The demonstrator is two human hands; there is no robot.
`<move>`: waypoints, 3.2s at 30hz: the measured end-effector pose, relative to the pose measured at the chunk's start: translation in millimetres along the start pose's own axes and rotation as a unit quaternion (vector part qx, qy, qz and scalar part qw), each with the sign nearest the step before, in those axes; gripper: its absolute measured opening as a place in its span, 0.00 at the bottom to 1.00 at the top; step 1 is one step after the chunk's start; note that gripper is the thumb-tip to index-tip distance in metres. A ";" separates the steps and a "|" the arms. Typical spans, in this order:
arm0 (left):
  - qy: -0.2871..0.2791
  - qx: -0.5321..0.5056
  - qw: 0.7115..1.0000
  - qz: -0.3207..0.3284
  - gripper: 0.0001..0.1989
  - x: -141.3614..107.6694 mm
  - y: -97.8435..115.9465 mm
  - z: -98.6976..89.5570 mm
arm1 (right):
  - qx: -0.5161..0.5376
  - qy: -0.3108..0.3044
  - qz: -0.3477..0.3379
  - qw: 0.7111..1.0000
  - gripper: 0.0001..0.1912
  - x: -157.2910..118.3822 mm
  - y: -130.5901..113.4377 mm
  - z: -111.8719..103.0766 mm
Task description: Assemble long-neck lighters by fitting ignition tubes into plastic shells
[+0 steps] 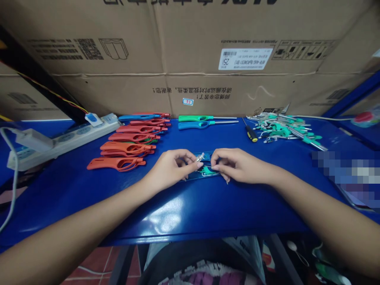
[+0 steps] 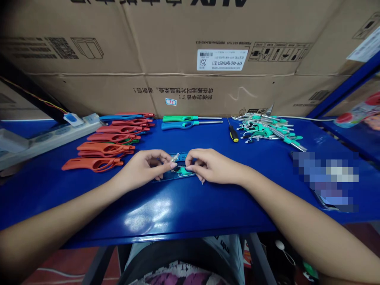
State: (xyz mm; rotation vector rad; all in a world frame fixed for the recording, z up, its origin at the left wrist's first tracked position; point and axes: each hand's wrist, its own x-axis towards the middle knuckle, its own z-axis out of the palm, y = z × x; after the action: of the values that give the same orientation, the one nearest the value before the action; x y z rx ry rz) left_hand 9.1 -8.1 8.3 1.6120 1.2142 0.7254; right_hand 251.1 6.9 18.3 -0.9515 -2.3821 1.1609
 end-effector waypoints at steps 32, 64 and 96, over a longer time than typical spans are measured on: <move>0.004 0.051 0.997 0.053 0.15 0.8 -6.1 1.2 | 0.178 0.031 0.035 0.983 0.16 8.5 17.5 1.9; 0.007 0.069 0.996 0.057 0.14 1.8 -10.6 1.5 | 0.170 0.025 0.042 0.984 0.14 8.1 17.0 1.7; 0.047 0.059 0.993 0.089 0.09 -3.0 -10.9 9.3 | 0.162 0.071 0.067 0.982 0.17 9.7 15.7 11.6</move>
State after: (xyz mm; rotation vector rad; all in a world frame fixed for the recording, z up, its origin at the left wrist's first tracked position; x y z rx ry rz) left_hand 12.1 -13.6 -4.9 1.8183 1.2089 0.8649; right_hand 244.4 14.0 -1.2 -1.0544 -1.9646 1.4241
